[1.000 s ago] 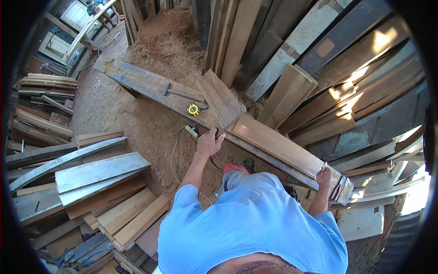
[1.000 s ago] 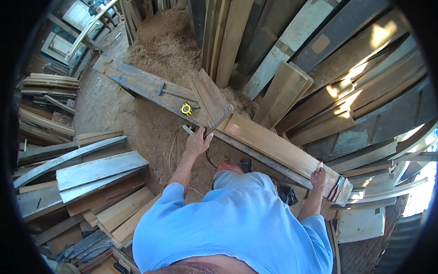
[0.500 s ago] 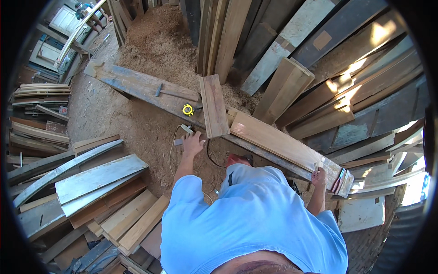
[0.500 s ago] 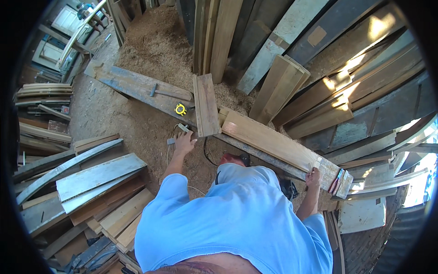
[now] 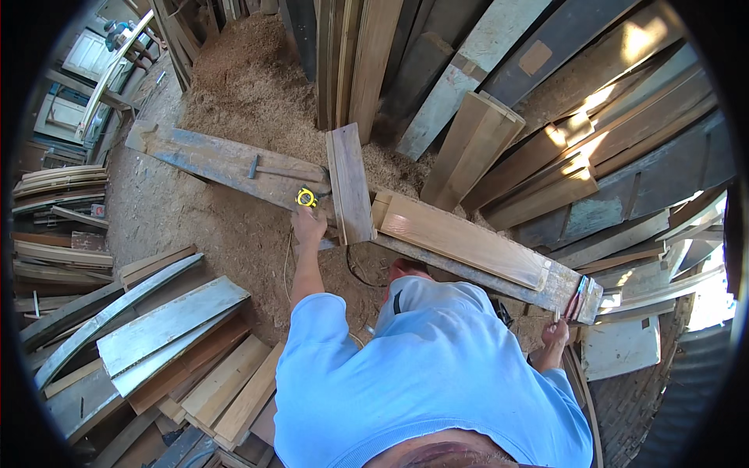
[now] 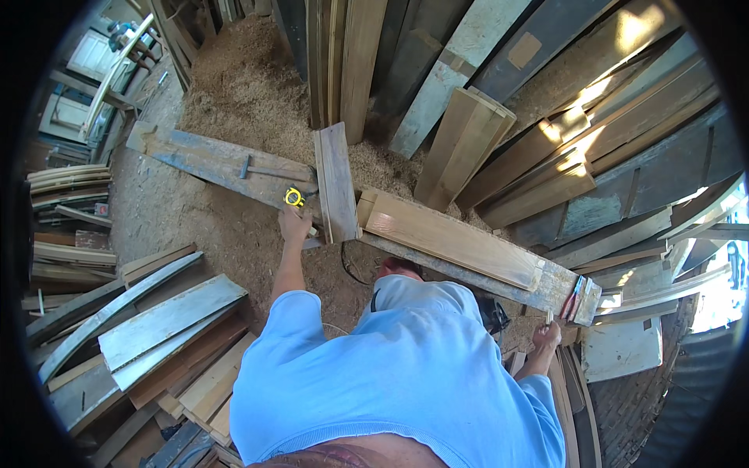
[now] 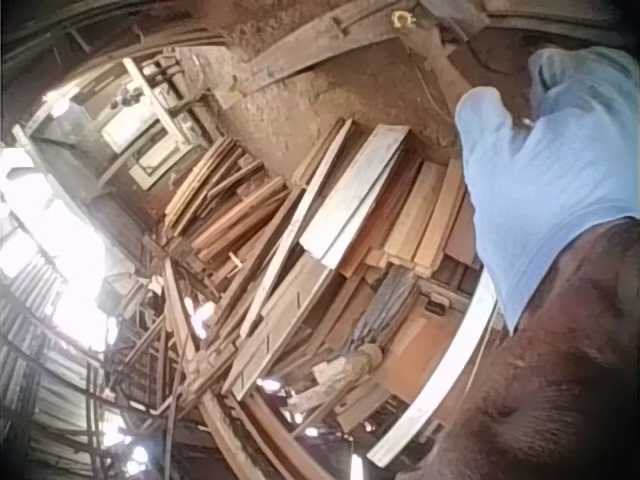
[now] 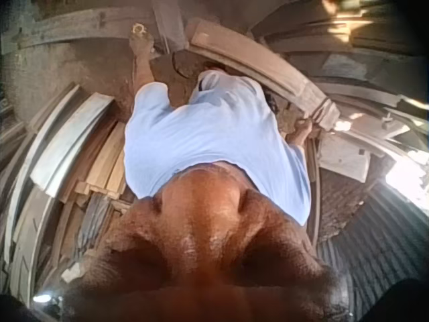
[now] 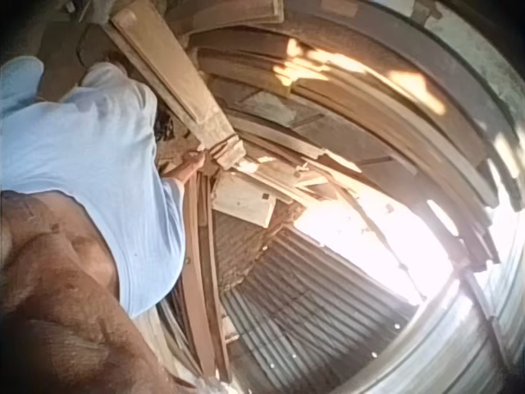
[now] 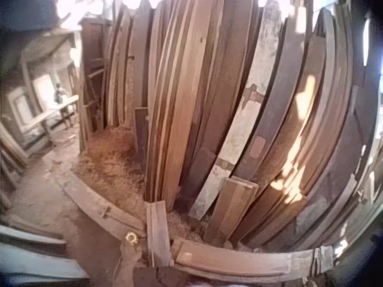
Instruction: The person cuts pieces of wood using a circular saw while holding them against a large wooden beam. They move the wood pieces and measure the length of the wooden beam with a tape measure.
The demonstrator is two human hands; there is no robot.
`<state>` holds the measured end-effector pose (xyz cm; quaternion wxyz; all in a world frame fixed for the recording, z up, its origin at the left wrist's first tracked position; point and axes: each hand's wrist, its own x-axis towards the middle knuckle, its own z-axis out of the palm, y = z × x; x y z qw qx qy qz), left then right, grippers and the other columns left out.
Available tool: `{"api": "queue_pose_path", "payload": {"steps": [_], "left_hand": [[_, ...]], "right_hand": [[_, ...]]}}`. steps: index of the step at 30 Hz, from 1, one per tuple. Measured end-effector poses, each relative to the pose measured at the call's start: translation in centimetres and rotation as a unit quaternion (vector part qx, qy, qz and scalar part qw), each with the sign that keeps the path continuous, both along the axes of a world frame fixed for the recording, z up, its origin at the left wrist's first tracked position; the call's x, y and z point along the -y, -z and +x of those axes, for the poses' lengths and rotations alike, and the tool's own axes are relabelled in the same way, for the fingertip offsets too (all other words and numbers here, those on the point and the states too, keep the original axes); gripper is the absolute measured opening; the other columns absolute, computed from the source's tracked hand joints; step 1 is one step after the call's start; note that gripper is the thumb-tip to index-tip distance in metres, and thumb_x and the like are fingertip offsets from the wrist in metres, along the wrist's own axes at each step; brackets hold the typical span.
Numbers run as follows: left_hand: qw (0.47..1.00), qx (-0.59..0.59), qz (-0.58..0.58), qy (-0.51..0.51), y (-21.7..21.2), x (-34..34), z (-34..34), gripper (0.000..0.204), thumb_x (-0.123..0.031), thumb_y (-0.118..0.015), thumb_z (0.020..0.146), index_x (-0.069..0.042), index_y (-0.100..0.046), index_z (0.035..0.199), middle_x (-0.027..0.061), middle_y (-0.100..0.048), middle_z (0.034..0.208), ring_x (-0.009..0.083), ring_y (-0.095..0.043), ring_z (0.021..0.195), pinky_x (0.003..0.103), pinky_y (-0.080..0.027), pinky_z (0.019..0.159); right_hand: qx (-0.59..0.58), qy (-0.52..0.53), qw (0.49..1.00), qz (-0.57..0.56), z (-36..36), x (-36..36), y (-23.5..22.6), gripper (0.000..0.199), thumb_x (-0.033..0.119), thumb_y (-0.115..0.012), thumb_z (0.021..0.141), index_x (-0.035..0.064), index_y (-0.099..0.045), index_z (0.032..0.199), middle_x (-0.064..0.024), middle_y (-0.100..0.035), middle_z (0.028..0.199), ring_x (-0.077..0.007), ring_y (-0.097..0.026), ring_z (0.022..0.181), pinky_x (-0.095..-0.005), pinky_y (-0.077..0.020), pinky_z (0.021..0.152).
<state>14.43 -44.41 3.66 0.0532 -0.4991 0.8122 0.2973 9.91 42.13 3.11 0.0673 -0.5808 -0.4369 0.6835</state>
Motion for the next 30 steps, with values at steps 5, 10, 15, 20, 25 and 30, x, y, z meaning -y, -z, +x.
{"api": "queue_pose_path", "payload": {"steps": [5, 10, 15, 20, 25, 30], "left_hand": [[0.995, 0.005, -0.081, 0.054, 1.8, 4.0, -2.6, 0.091, -0.038, -0.081, 0.088, -0.011, -0.034, 0.161, 0.0193, -0.047, 0.160, 0.0459, -0.037, 0.150, 0.057, -0.033, 0.122], [0.999, 0.028, -0.034, 0.028, 2.5, 3.9, -4.3, 0.090, -0.035, -0.084, 0.083, -0.011, -0.040, 0.158, 0.0202, -0.060, 0.147, 0.0412, -0.055, 0.137, 0.053, -0.044, 0.115], [0.991, -0.078, -0.082, -0.067, 3.8, 5.5, -2.8, 0.081, -0.030, -0.084, 0.082, -0.006, -0.047, 0.150, 0.0226, -0.066, 0.135, 0.0403, -0.064, 0.124, 0.048, -0.049, 0.109], [0.941, -0.298, -0.060, -0.147, 2.9, 1.1, -3.6, 0.065, -0.027, -0.083, 0.083, -0.001, -0.059, 0.137, 0.0209, -0.067, 0.128, 0.0345, -0.066, 0.118, 0.043, -0.051, 0.105], [0.931, -0.280, 0.234, 0.023, 0.8, -8.8, -2.7, 0.065, -0.025, -0.086, 0.084, 0.001, -0.056, 0.134, 0.0144, -0.068, 0.118, 0.0267, -0.066, 0.103, 0.037, -0.054, 0.095], [0.882, -0.274, 0.377, 0.065, -0.7, -23.4, -2.2, 0.066, -0.021, -0.088, 0.085, 0.000, -0.053, 0.138, 0.0121, -0.066, 0.120, 0.0202, -0.066, 0.104, 0.034, -0.057, 0.090]], "right_hand": [[-0.014, 0.021, 0.999, -0.030, 0.1, -4.4, 0.4, 0.017, 0.020, -0.058, 0.102, 0.0097, -0.058, 0.088, -0.0020, -0.058, 0.074, -0.0142, -0.058, 0.064, -0.0285, -0.0511, 0.056], [-0.008, 0.021, 1.000, 0.000, -1.9, -2.3, -0.1, 0.013, 0.019, -0.058, 0.102, 0.0087, -0.059, 0.094, -0.0018, -0.058, 0.076, -0.0146, -0.058, 0.065, -0.0285, -0.0510, 0.057], [-0.068, -0.020, 0.996, -0.060, -7.7, 5.1, 1.4, 0.011, 0.017, -0.061, 0.100, 0.0079, -0.060, 0.095, -0.0021, -0.058, 0.076, -0.0145, -0.055, 0.065, -0.0305, -0.0506, 0.060], [-0.320, -0.330, 0.853, -0.247, -14.6, 24.0, -1.2, 0.051, 0.012, -0.057, 0.106, 0.0033, -0.043, 0.154, -0.0088, -0.072, 0.114, -0.0147, -0.065, 0.084, -0.0298, -0.0529, 0.069], [-0.224, -0.730, 0.641, 0.072, -12.8, 46.5, -20.5, 0.071, 0.025, -0.071, 0.100, 0.0080, -0.038, 0.160, -0.0200, -0.067, 0.134, -0.0272, -0.070, 0.097, -0.0417, -0.0578, 0.089], [-0.290, -0.823, 0.291, 0.392, -7.0, 46.7, -15.4, 0.082, 0.024, -0.080, 0.083, 0.0097, -0.045, 0.156, -0.0225, -0.055, 0.147, -0.0414, -0.060, 0.125, -0.0507, -0.0495, 0.108]]}}
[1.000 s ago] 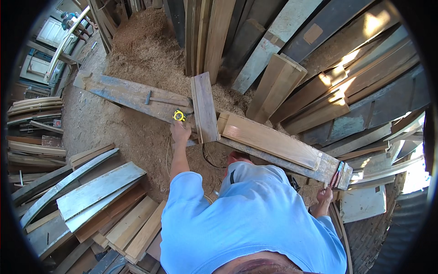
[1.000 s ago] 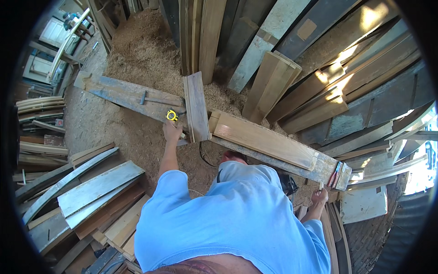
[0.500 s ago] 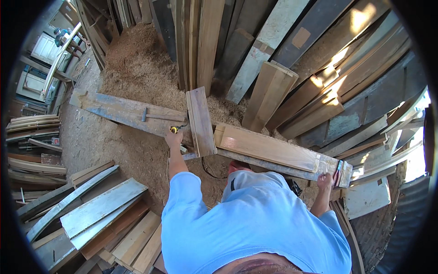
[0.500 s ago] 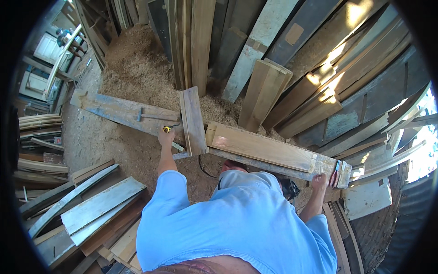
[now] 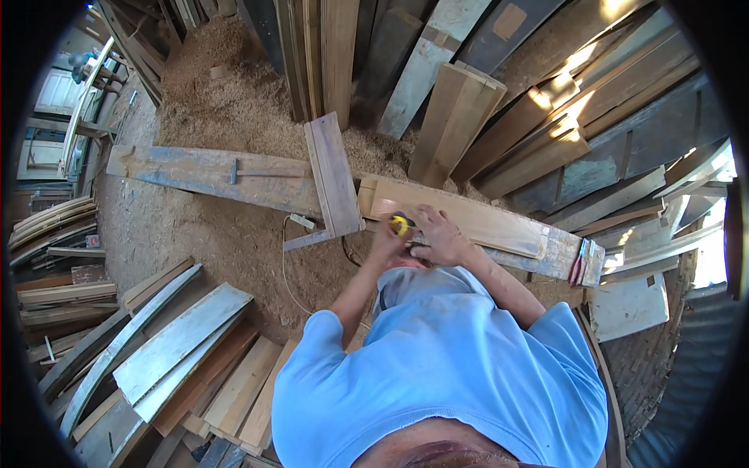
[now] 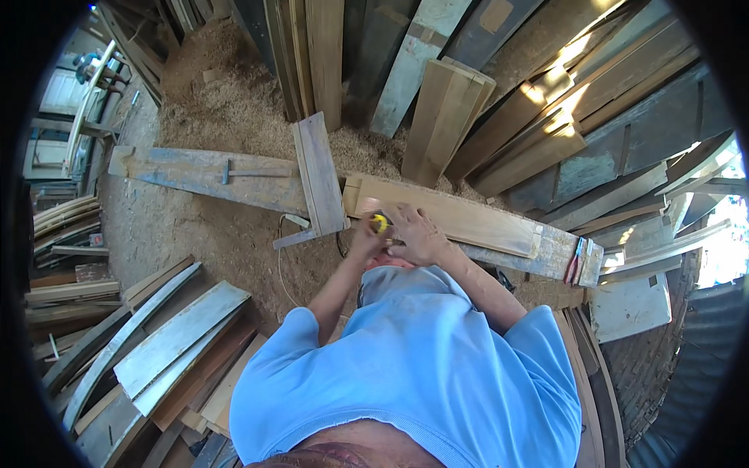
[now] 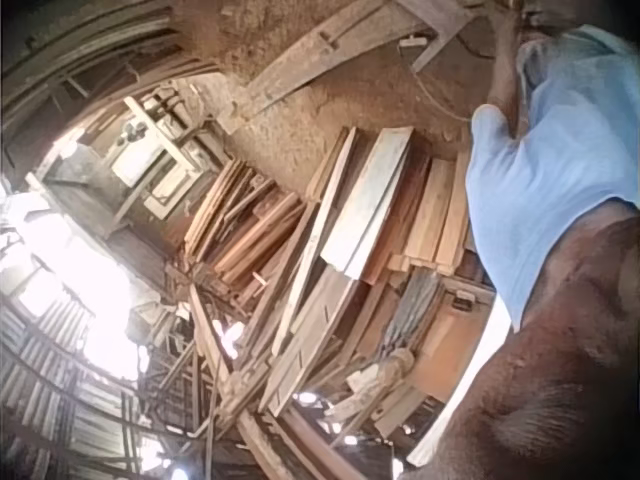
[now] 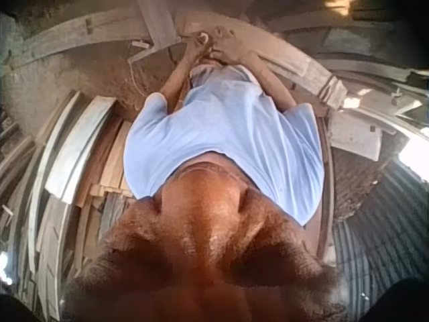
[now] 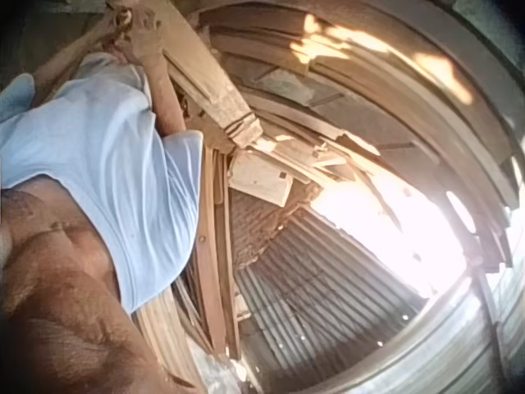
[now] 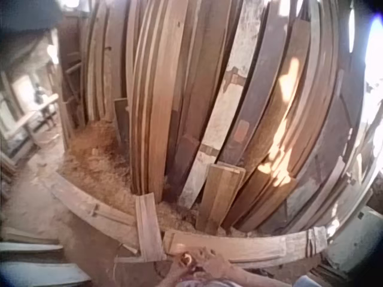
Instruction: The person cuts pieces of wood using a circular saw while holding them against a large wooden beam. They move the wood pieces and measure the length of the wooden beam with a tape measure.
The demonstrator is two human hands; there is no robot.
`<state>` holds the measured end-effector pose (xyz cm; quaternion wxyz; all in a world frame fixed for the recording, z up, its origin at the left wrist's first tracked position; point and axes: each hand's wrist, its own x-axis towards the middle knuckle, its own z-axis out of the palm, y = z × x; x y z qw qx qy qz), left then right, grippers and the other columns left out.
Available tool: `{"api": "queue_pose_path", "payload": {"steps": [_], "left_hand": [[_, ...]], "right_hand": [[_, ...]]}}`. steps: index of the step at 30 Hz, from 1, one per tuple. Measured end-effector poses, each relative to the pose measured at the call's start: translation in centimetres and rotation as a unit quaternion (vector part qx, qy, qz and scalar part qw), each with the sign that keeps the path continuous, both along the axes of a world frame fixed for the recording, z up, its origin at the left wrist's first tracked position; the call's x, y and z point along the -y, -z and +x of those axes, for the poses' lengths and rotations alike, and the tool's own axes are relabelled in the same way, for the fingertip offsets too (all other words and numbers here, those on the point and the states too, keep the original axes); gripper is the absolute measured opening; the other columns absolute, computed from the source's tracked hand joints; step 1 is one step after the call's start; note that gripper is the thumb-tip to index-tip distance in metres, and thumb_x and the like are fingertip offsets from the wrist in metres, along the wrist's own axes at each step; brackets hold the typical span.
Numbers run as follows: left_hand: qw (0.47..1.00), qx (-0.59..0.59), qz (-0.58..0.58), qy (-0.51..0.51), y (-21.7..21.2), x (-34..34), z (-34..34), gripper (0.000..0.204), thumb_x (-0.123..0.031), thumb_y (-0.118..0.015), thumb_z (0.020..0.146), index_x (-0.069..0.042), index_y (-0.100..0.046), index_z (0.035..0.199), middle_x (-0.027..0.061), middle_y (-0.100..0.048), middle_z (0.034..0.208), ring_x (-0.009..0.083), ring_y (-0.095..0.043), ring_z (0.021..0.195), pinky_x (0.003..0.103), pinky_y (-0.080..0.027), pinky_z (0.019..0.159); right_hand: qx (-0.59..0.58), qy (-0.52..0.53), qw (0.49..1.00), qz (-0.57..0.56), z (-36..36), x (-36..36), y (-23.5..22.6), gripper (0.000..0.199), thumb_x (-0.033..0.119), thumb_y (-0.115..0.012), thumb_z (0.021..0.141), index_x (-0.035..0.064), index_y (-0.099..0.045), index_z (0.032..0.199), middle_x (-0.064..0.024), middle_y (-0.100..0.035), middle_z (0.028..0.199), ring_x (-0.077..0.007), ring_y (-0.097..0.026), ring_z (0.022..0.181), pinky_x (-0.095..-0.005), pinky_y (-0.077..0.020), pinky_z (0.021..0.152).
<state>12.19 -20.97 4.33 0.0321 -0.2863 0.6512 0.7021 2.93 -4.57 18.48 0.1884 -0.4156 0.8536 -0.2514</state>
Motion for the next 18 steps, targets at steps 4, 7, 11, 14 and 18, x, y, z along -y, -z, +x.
{"api": "queue_pose_path", "payload": {"steps": [4, 7, 11, 14, 18], "left_hand": [[0.988, -0.046, 0.145, 0.013, 1.2, -6.1, 0.7, 0.050, -0.024, -0.077, 0.095, -0.001, -0.054, 0.134, 0.0131, -0.066, 0.120, 0.0221, -0.067, 0.106, 0.034, -0.059, 0.087], [0.922, 0.033, 0.383, 0.047, -2.0, -5.6, 0.2, 0.039, -0.029, -0.067, 0.103, -0.005, -0.056, 0.131, 0.0127, -0.067, 0.113, 0.0229, -0.069, 0.098, 0.037, -0.062, 0.081], [0.851, 0.137, 0.490, 0.131, -1.3, -3.6, 0.4, 0.035, -0.034, -0.063, 0.106, -0.009, -0.059, 0.130, 0.0107, -0.067, 0.115, 0.0249, -0.071, 0.100, 0.044, -0.065, 0.079], [0.879, 0.143, 0.441, 0.110, -1.8, -4.4, 0.4, 0.023, -0.030, -0.068, 0.105, -0.014, -0.058, 0.117, 0.0088, -0.068, 0.099, 0.0213, -0.070, 0.077, 0.039, -0.063, 0.064], [0.888, 0.152, 0.420, 0.110, -2.2, -6.6, 1.5, 0.024, -0.026, -0.074, 0.101, -0.016, -0.056, 0.111, 0.0045, -0.068, 0.091, 0.0178, -0.069, 0.074, 0.036, -0.063, 0.061]], "right_hand": [[0.093, 0.054, 0.990, 0.086, 2.1, -2.3, 2.0, 0.079, 0.024, -0.080, 0.077, 0.0072, -0.049, 0.148, -0.0240, -0.057, 0.139, -0.0470, -0.056, 0.128, -0.0544, -0.0480, 0.108], [0.122, 0.076, 0.987, 0.066, 2.0, -5.2, 3.2, 0.073, 0.019, -0.077, 0.080, 0.0051, -0.051, 0.147, -0.0247, -0.061, 0.135, -0.0420, -0.061, 0.126, -0.0498, -0.0503, 0.107], [0.375, 0.146, 0.914, -0.052, 0.6, -9.4, 4.0, 0.071, 0.025, -0.082, 0.085, 0.0040, -0.053, 0.147, -0.0192, -0.069, 0.129, -0.0298, -0.063, 0.127, -0.0395, -0.0475, 0.110], [0.382, 0.158, 0.910, -0.034, 1.9, -8.9, 4.0, 0.074, 0.031, -0.084, 0.084, 0.0053, -0.054, 0.146, -0.0207, -0.068, 0.127, -0.0345, -0.064, 0.126, -0.0437, -0.0474, 0.111], [0.154, 0.102, 0.980, 0.077, 3.9, -9.6, 4.4, 0.077, 0.051, -0.083, 0.082, 0.0054, -0.059, 0.138, -0.0251, -0.067, 0.124, -0.0436, -0.066, 0.115, -0.0515, -0.0482, 0.107]]}}
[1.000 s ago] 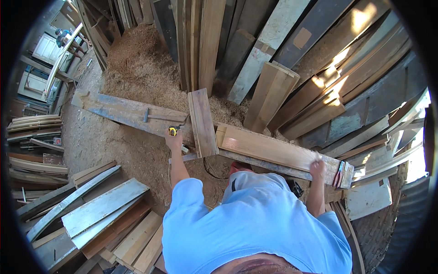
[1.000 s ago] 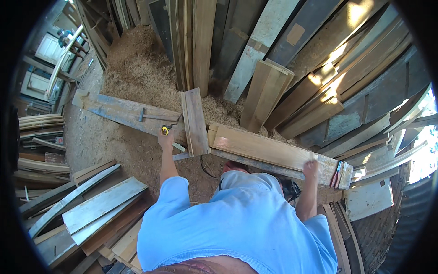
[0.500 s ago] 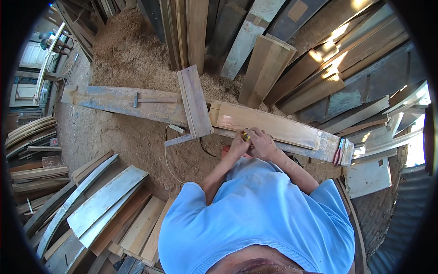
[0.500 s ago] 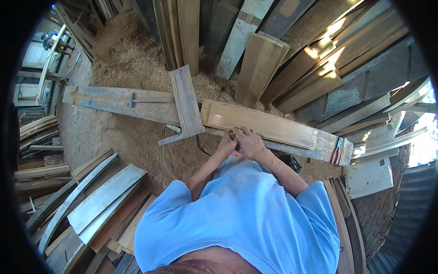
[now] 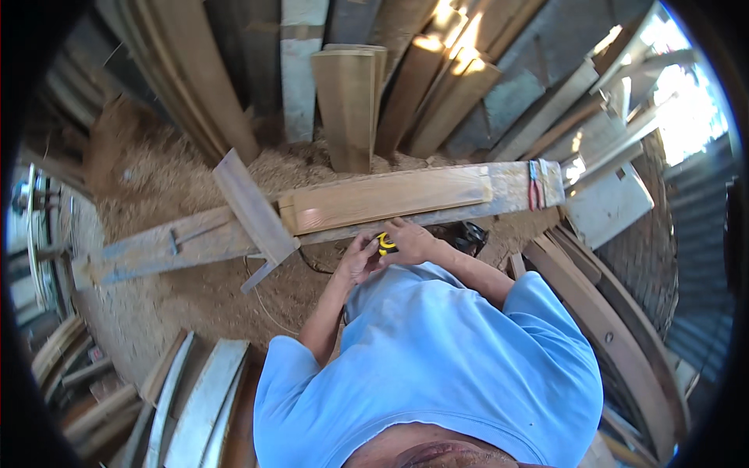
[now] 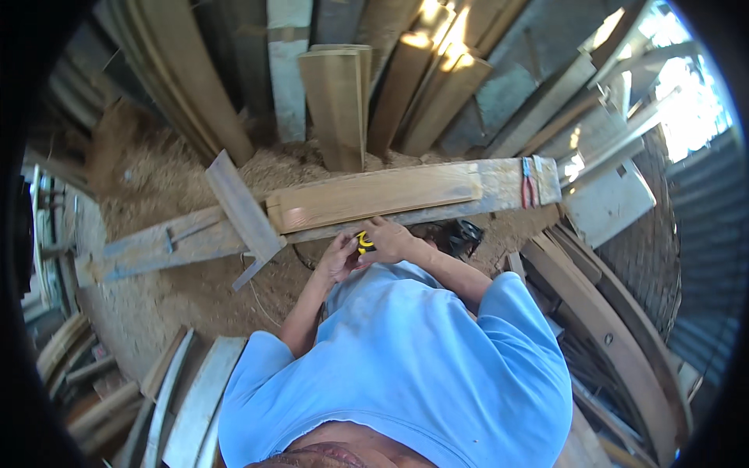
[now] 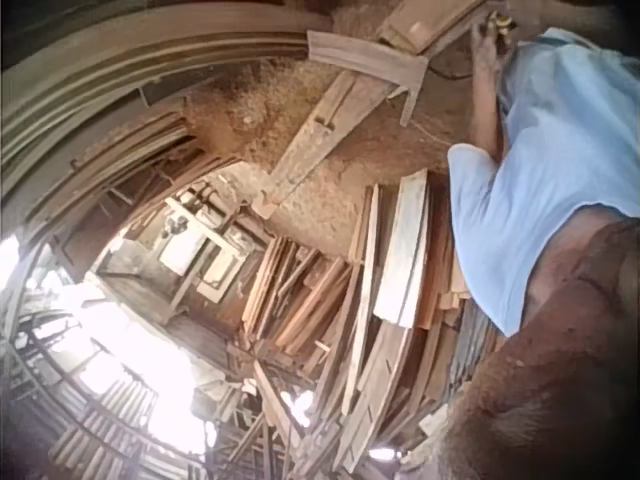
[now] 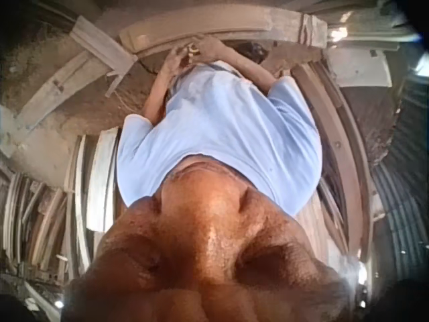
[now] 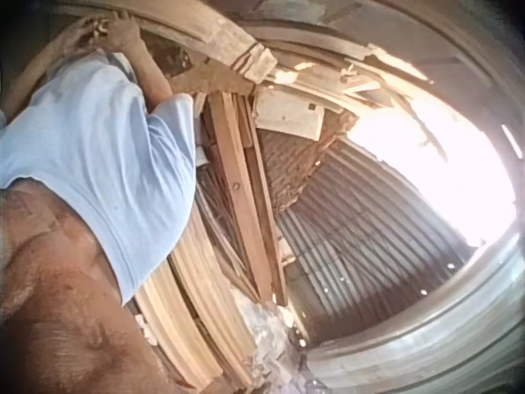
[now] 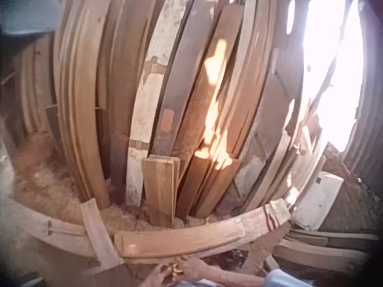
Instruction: The person cuts pieces of wood using a circular saw while holding them against a large wooden beam. They move the wood pieces and measure the length of the wooden beam with a tape measure.
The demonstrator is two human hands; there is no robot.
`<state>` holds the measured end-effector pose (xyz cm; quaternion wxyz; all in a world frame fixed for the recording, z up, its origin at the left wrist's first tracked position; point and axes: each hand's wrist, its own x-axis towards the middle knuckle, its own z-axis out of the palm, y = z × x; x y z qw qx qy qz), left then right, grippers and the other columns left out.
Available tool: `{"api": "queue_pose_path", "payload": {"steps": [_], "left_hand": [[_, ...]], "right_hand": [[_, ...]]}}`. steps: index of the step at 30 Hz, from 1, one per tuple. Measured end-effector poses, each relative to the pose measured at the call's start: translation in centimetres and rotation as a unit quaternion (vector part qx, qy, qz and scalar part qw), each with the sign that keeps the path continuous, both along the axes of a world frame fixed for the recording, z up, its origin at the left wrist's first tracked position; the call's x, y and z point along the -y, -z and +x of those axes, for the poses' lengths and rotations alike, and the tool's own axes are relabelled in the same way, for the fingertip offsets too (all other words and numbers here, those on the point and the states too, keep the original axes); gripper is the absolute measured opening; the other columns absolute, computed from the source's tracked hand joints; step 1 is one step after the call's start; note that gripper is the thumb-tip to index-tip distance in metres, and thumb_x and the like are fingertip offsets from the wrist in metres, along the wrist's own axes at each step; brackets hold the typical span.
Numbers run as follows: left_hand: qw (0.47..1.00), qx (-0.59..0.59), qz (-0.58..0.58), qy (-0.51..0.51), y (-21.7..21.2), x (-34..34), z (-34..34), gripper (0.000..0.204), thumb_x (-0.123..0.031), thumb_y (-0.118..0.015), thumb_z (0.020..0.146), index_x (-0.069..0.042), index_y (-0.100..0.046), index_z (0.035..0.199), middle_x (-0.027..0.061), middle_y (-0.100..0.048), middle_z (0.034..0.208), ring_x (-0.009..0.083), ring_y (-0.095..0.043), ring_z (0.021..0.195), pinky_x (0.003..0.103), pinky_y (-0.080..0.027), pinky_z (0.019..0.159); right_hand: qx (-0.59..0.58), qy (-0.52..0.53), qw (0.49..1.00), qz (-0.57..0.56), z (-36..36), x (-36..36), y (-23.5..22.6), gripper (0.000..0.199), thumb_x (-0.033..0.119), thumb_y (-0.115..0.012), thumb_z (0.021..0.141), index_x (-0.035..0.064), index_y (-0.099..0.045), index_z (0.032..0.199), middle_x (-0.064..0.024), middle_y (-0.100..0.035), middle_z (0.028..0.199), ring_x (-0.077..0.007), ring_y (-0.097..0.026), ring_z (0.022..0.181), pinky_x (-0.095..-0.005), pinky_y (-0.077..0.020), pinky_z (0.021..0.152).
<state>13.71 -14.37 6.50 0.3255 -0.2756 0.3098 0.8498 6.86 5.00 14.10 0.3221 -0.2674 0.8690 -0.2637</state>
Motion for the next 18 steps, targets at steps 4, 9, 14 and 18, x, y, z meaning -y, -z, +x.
{"api": "queue_pose_path", "payload": {"steps": [4, 9, 14, 18], "left_hand": [[0.998, 0.019, -0.025, 0.063, 0.6, -0.1, 1.1, 0.027, -0.026, -0.079, 0.098, -0.017, -0.055, 0.106, 0.0005, -0.068, 0.084, 0.0122, -0.067, 0.069, 0.031, -0.060, 0.059], [0.967, -0.118, -0.128, 0.185, 0.1, 0.1, -0.5, 0.020, -0.020, -0.076, 0.098, -0.014, -0.057, 0.093, -0.0008, -0.064, 0.076, 0.0098, -0.060, 0.059, 0.025, -0.049, 0.052], [0.987, -0.065, -0.146, 0.022, -0.4, 4.1, -3.6, 0.015, -0.022, -0.074, 0.095, -0.015, -0.061, 0.090, 0.0003, -0.063, 0.075, 0.0141, -0.061, 0.059, 0.030, -0.050, 0.056], [0.968, 0.007, -0.215, -0.131, 2.3, 10.6, -4.0, 0.030, -0.039, -0.076, 0.097, -0.012, -0.066, 0.104, 0.0039, -0.068, 0.090, 0.0165, -0.066, 0.080, 0.035, -0.055, 0.072]], "right_hand": [[0.025, -0.046, 0.998, 0.021, 0.3, -1.7, 0.6, 0.074, 0.054, -0.081, 0.081, 0.0022, -0.062, 0.129, -0.0249, -0.069, 0.117, -0.0448, -0.066, 0.114, -0.0539, -0.0478, 0.106], [0.094, -0.007, 0.993, -0.073, 1.1, -5.0, 1.7, 0.061, 0.038, -0.078, 0.085, -0.0016, -0.062, 0.128, -0.0281, -0.069, 0.118, -0.0461, -0.068, 0.111, -0.0516, -0.0548, 0.096], [0.145, 0.043, 0.987, -0.056, -0.8, -13.4, -0.4, 0.072, 0.022, -0.075, 0.084, 0.0121, -0.051, 0.151, -0.0279, -0.065, 0.127, -0.0444, -0.064, 0.121, -0.0498, -0.0511, 0.107], [0.181, 0.079, 0.980, 0.003, -3.2, -23.7, -0.3, 0.059, 0.020, -0.076, 0.084, 0.0095, -0.060, 0.140, -0.0197, -0.067, 0.133, -0.0393, -0.064, 0.124, -0.0458, -0.0497, 0.108]]}}
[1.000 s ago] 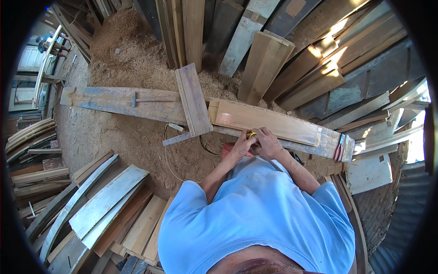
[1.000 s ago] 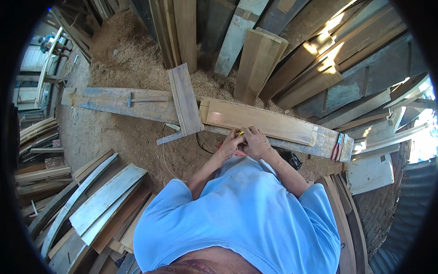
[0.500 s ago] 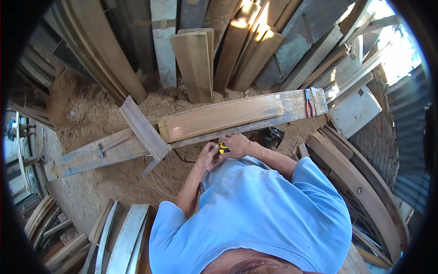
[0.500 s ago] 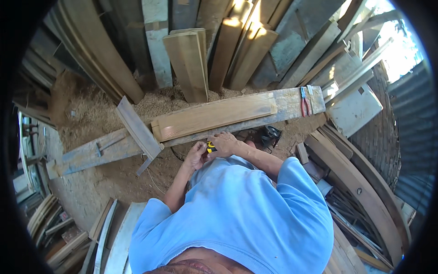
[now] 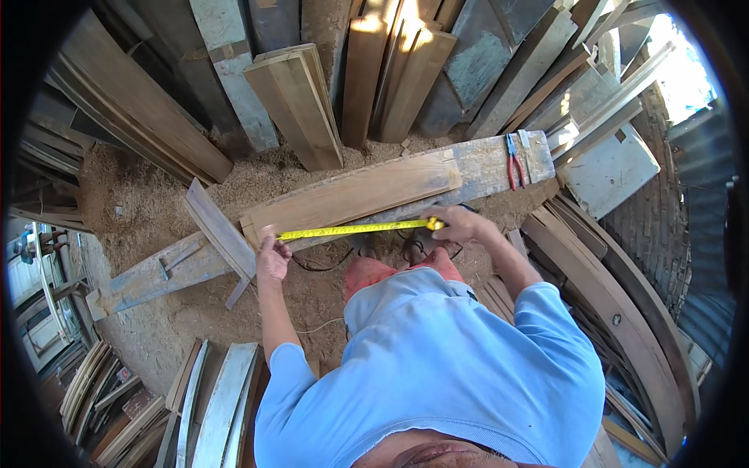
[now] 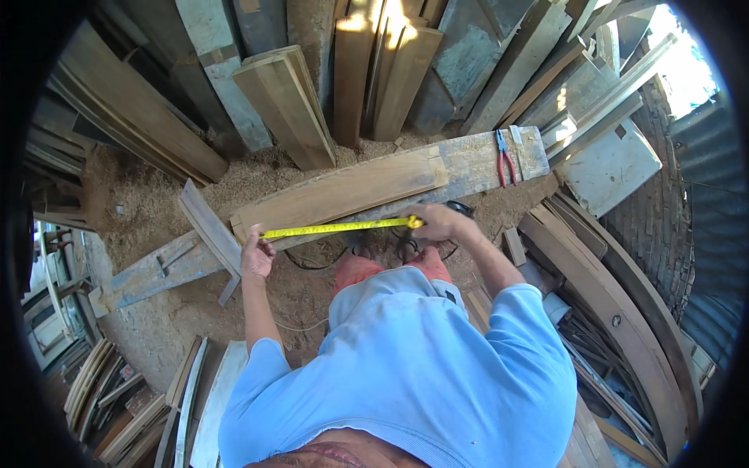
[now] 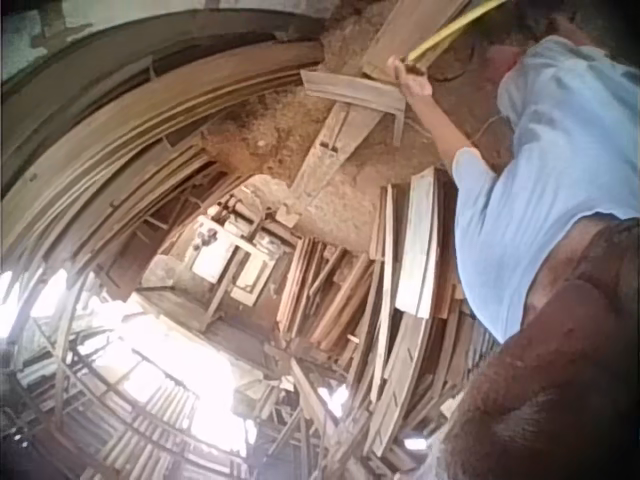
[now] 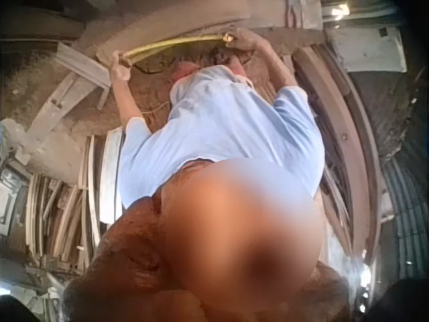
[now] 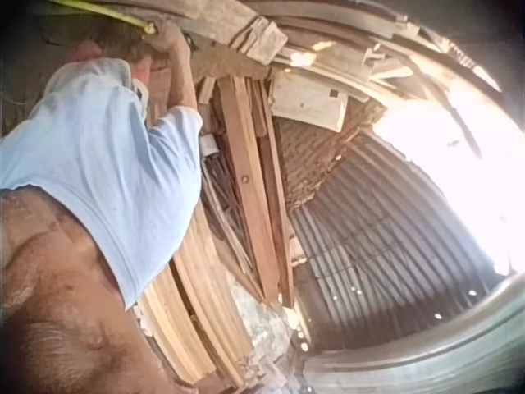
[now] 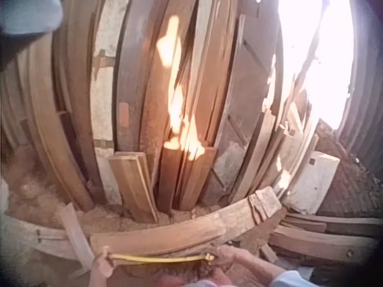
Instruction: The person cuts pieces of wood using a circular saw while holding them against a large wooden beam. They move the wood pieces and measure the length of the wooden beam with a tape measure.
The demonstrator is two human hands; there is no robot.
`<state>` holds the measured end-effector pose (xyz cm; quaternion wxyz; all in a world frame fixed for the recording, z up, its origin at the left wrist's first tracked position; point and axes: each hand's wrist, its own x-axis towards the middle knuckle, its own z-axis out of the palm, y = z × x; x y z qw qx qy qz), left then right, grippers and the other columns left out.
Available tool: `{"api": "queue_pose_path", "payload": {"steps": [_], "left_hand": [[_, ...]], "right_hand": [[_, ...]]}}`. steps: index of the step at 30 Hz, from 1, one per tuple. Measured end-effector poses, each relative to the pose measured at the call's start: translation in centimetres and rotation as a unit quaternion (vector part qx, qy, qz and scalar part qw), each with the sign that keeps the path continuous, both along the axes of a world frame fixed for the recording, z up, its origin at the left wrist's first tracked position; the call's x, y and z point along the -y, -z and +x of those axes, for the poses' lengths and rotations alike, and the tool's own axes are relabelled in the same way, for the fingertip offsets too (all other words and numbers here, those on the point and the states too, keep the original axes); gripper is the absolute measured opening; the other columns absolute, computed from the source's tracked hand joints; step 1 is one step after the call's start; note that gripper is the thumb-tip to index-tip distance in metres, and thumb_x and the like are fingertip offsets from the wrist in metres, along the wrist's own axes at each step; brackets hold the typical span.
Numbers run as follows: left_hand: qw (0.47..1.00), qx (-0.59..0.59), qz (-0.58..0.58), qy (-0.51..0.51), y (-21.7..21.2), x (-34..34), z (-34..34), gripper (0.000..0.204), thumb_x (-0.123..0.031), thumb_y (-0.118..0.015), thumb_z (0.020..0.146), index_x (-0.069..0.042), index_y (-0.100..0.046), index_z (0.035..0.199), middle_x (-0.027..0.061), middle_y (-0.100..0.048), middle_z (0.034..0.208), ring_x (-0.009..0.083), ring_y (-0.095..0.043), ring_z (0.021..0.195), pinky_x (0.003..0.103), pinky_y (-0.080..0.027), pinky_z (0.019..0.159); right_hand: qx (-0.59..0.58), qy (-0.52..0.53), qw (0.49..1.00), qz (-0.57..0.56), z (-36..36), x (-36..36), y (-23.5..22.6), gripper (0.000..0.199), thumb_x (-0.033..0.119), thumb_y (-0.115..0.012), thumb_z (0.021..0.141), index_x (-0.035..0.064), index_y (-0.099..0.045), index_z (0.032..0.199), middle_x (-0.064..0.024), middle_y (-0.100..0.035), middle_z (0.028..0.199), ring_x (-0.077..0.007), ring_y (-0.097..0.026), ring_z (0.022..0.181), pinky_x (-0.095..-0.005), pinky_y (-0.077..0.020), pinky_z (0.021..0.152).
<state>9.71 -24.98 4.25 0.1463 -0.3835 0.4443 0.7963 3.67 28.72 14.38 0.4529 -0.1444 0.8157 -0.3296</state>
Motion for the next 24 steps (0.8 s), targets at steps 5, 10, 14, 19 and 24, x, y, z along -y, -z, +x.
{"api": "queue_pose_path", "payload": {"steps": [5, 10, 14, 19, 24], "left_hand": [[0.940, 0.061, -0.285, -0.180, 5.5, -7.8, -0.3, 0.078, -0.054, -0.071, 0.098, -0.001, -0.047, 0.151, 0.0183, -0.055, 0.148, 0.0282, -0.056, 0.133, 0.047, -0.046, 0.112], [0.827, 0.379, -0.416, -0.021, 6.0, -23.0, -9.0, 0.113, -0.064, -0.052, 0.100, 0.013, 0.002, 0.163, 0.0387, 0.002, 0.170, 0.0575, -0.005, 0.158, 0.064, -0.018, 0.127], [0.727, 0.454, -0.506, -0.092, 7.2, -28.3, -12.0, 0.105, -0.056, -0.050, 0.102, 0.013, 0.001, 0.163, 0.0385, -0.007, 0.169, 0.0555, -0.012, 0.158, 0.068, -0.019, 0.125], [0.677, 0.459, -0.565, -0.111, 8.8, -29.5, -12.3, 0.099, -0.054, -0.047, 0.102, 0.011, -0.005, 0.164, 0.0328, -0.016, 0.170, 0.0524, -0.019, 0.157, 0.069, -0.024, 0.122], [0.656, 0.481, -0.568, -0.122, 9.1, -29.2, -12.3, 0.098, -0.055, -0.049, 0.100, 0.010, -0.012, 0.164, 0.0296, -0.022, 0.169, 0.0483, -0.024, 0.157, 0.067, -0.026, 0.122]], "right_hand": [[-0.140, 0.062, 0.984, 0.086, -2.7, -5.3, 0.5, 0.046, 0.018, -0.073, 0.087, 0.0111, -0.065, 0.131, -0.0213, -0.073, 0.116, -0.0396, -0.070, 0.110, -0.0475, -0.0544, 0.094], [-0.210, 0.101, 0.969, 0.078, -6.5, -1.6, 2.5, 0.042, 0.020, -0.073, 0.088, 0.0132, -0.067, 0.129, -0.0241, -0.072, 0.111, -0.0437, -0.069, 0.105, -0.0499, -0.0535, 0.092], [-0.226, 0.021, 0.972, 0.058, -9.2, 4.0, 5.0, 0.044, 0.023, -0.073, 0.087, 0.0138, -0.067, 0.129, -0.0251, -0.070, 0.107, -0.0454, -0.068, 0.104, -0.0535, -0.0526, 0.094], [-0.239, -0.020, 0.970, 0.044, -11.3, 9.2, 7.2, 0.044, 0.026, -0.072, 0.087, 0.0147, -0.068, 0.129, -0.0253, -0.070, 0.106, -0.0452, -0.068, 0.104, -0.0544, -0.0520, 0.096], [-0.199, -0.050, 0.978, 0.044, -12.5, 12.6, 8.1, 0.048, 0.030, -0.071, 0.088, 0.0185, -0.068, 0.134, -0.0246, -0.072, 0.110, -0.0407, -0.066, 0.117, -0.0515, -0.0500, 0.102]]}}
